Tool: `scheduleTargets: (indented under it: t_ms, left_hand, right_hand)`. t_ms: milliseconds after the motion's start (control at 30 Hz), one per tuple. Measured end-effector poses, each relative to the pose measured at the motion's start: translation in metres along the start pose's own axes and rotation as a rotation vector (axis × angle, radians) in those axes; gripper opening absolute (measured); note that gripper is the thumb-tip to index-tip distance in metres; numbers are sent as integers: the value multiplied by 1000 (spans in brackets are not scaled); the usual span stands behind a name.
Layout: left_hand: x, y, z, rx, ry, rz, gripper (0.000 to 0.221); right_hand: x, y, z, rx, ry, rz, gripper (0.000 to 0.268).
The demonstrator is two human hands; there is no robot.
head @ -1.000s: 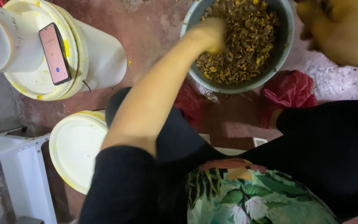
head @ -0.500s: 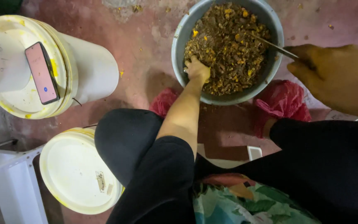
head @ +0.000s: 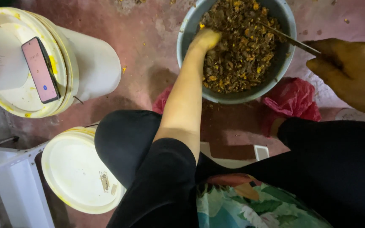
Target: Peeling or scraping the skin off turmeric roots using a small knife
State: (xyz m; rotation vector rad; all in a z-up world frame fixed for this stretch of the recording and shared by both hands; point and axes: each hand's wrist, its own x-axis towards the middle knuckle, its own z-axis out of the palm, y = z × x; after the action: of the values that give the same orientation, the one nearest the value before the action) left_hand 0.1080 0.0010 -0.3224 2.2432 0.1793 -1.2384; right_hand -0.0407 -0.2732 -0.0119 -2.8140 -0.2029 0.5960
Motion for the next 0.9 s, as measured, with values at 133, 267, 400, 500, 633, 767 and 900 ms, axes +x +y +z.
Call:
scheduleTargets:
  t_ms: [133, 267, 400, 500, 633, 767, 900]
  left_hand:
    - [48, -59, 69, -72, 94, -284, 69]
    - [-30, -28, 65, -539, 226, -533, 111]
    - [31, -78, 92, -787, 346, -437, 113]
    - [33, -78, 89, -904, -4, -364, 62]
    - [-3, -44, 48, -716, 45, -195, 56]
    - [-45, -5, 13, -589, -290, -84, 23]
    - [-67, 33, -12, -482, -469, 17, 29]
  right_hand:
    - [2, 0, -2, -57, -41, 27, 40]
    - [-4, -10, -8, 6, -12, 26, 42]
    - [-2, -1, -5, -123, -10, 8, 40]
    - [0, 5, 1, -240, -33, -1, 31]
    - [0, -1, 0, -162, 16, -29, 37]
    - [2, 3, 2, -204, 21, -56, 39]
    - [3, 11, 10, -162, 58, -49, 40]
